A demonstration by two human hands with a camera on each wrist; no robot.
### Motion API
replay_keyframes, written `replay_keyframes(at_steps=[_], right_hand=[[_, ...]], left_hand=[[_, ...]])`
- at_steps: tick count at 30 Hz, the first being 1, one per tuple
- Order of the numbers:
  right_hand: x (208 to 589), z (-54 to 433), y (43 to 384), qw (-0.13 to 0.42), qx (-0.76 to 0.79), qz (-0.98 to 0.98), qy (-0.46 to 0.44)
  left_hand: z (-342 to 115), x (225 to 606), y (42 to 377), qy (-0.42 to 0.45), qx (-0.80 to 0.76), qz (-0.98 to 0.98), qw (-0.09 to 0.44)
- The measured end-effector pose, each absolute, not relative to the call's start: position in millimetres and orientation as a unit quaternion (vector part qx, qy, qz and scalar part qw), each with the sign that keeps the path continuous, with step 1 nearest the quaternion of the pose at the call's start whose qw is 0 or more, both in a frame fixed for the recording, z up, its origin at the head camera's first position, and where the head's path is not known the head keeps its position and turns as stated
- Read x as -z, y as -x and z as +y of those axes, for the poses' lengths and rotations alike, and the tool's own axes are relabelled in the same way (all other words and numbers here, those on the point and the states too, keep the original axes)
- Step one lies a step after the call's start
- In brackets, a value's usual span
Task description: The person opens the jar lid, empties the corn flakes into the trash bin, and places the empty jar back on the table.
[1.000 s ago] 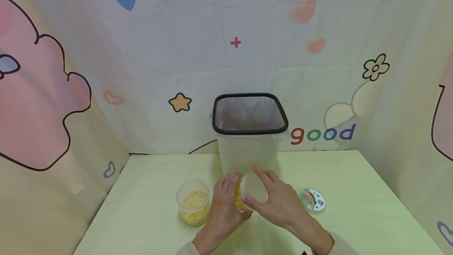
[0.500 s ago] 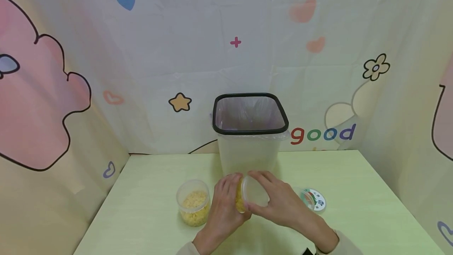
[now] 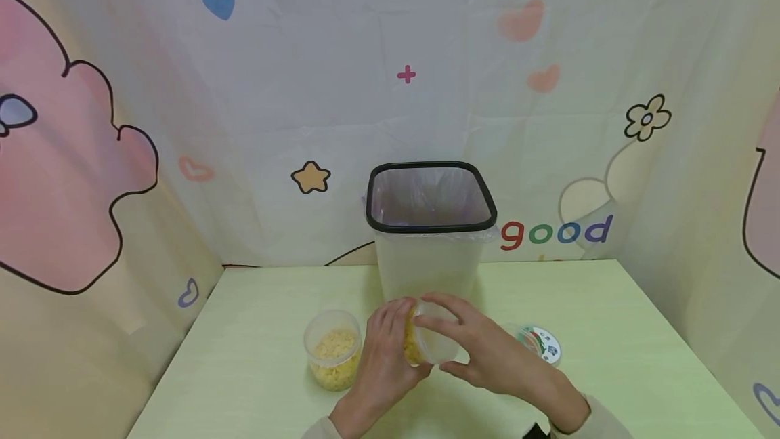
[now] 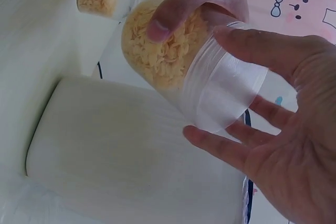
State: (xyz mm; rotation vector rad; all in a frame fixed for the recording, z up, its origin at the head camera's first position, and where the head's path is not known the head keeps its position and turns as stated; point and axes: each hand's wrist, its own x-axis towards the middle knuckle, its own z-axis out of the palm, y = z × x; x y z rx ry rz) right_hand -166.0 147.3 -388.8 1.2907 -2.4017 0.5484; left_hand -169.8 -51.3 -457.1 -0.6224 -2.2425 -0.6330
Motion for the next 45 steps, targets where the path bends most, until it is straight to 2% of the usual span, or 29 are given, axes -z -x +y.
replay_keyframes(at_steps=[7,16,19,24,28,34,39,45], right_hand=[[391,150,168,0.197,-0.177,-0.823,-0.502],[391,150,163,0.189,-0.166,-0.844,-0.473],[390,147,160,0.197,-0.203,-0.863,-0.419],[388,135,153,0.205,-0.279,-0.898,-0.271],[386,127,150,0.153,-0.303,-0.922,-0.187],[388,119,152,0.084,-0.304,-0.940,-0.129],[390,117,154,0.102,-0.307,-0.936,-0.135],[391,122,156,0.151,-0.300,-0.916,-0.219]], left_hand=[[-52,458,169,0.243,0.249,-0.869,0.352],[-52,458,169,0.240,0.252,-0.872,0.344],[-51,458,169,0.237,0.252,-0.873,0.344],[-51,456,169,0.230,0.253,-0.874,0.347],[-52,455,170,0.230,0.250,-0.872,0.352],[-52,456,170,0.229,0.243,-0.874,0.353],[-51,456,169,0.227,0.250,-0.877,0.342],[-52,456,169,0.225,0.256,-0.877,0.339]])
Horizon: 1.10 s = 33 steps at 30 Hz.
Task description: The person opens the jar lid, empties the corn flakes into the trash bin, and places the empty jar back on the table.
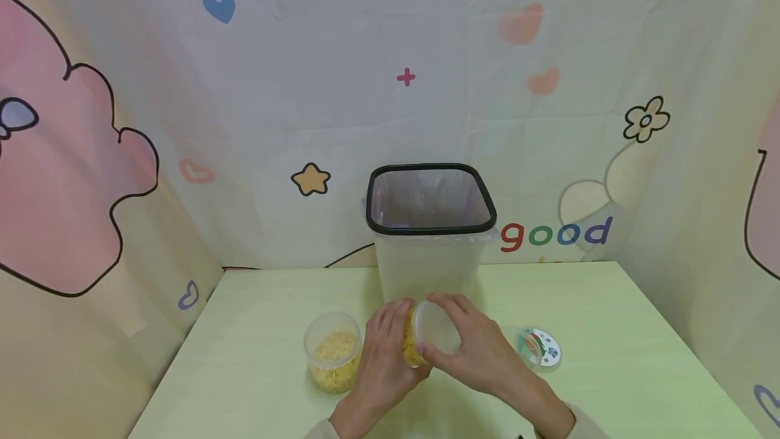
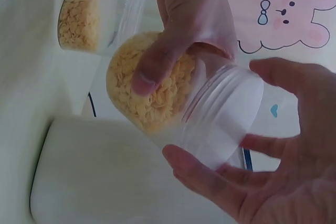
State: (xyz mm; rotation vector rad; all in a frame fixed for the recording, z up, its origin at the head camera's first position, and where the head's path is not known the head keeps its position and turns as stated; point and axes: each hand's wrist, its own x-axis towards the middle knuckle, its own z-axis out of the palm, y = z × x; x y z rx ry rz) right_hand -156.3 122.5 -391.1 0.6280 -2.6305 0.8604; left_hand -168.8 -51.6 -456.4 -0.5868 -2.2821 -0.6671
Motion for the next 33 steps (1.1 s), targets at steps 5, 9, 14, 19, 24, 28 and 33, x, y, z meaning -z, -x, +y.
replay_keyframes(at_steps=[5,9,14,19,24,28,33], right_hand=[[391,129,160,0.181,-0.274,-0.892,-0.311],[389,134,162,0.177,-0.261,-0.876,-0.366],[388,141,165,0.151,-0.251,-0.857,-0.425],[388,144,165,0.138,-0.237,-0.853,-0.445],[388,142,163,0.145,-0.237,-0.858,-0.432],[387,136,158,0.165,-0.254,-0.885,-0.353],[385,125,151,0.158,-0.276,-0.925,-0.208]], left_hand=[[-53,456,169,0.227,0.246,-0.876,0.347],[-54,456,169,0.229,0.250,-0.877,0.341],[-55,456,168,0.232,0.259,-0.879,0.327],[-56,456,167,0.232,0.265,-0.881,0.316],[-56,456,167,0.233,0.269,-0.878,0.320],[-55,456,169,0.233,0.268,-0.874,0.331],[-55,455,169,0.231,0.277,-0.872,0.332]])
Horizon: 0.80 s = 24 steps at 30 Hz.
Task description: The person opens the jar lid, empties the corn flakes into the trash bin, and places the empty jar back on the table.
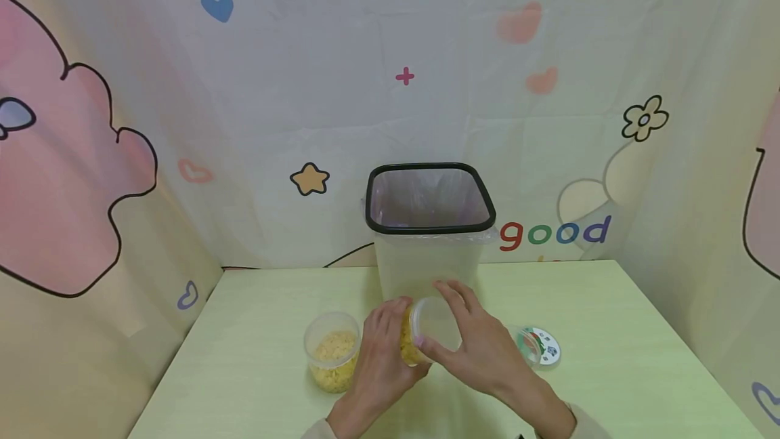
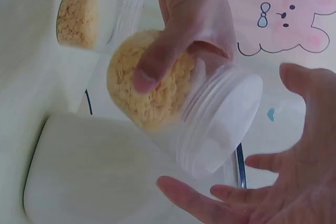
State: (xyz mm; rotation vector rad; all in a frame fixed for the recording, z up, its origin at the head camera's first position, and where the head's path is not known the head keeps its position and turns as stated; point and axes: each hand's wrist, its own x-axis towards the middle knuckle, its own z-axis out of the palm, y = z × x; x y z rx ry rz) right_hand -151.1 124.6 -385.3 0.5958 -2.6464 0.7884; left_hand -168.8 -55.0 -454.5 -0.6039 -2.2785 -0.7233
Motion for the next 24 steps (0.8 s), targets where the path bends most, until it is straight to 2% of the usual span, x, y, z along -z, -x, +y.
replay_keyframes(at_steps=[6,13,24], right_hand=[[384,116,149,0.130,-0.273,-0.941,-0.154],[386,114,150,0.154,-0.269,-0.936,-0.168],[386,123,160,0.200,-0.248,-0.891,-0.324]], left_hand=[[-54,453,169,0.234,0.273,-0.871,0.335],[-54,453,169,0.233,0.264,-0.871,0.343],[-57,454,170,0.229,0.260,-0.872,0.346]])
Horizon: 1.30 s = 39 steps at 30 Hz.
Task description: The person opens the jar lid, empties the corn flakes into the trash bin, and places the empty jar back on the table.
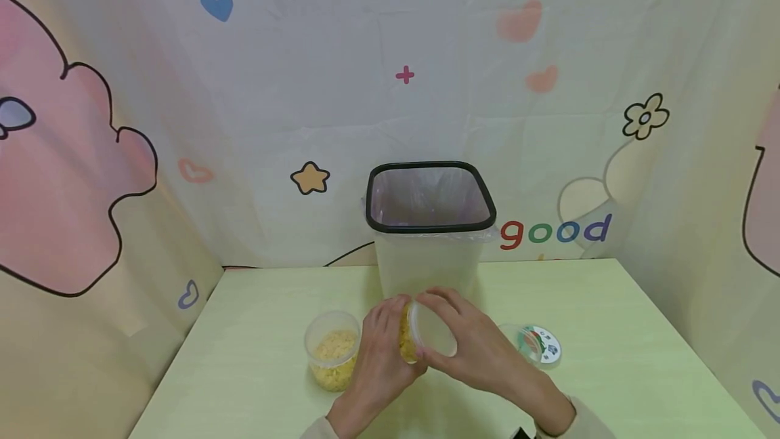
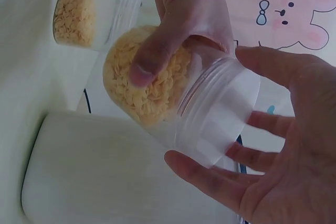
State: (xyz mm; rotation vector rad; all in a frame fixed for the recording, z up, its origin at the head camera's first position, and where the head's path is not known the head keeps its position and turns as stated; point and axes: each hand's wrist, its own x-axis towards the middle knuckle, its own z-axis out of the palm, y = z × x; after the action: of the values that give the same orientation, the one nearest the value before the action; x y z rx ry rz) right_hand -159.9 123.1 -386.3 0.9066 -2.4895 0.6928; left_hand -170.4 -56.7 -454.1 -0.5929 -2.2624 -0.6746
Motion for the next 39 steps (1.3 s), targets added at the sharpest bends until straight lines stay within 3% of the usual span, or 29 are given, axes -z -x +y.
replay_keyframes(at_steps=[20,39], right_hand=[[374,135,162,0.187,-0.220,-0.849,-0.443],[366,144,156,0.204,-0.215,-0.861,-0.415]], left_hand=[[-58,449,167,0.218,0.301,-0.874,0.313],[-63,445,168,0.208,0.311,-0.860,0.347]])
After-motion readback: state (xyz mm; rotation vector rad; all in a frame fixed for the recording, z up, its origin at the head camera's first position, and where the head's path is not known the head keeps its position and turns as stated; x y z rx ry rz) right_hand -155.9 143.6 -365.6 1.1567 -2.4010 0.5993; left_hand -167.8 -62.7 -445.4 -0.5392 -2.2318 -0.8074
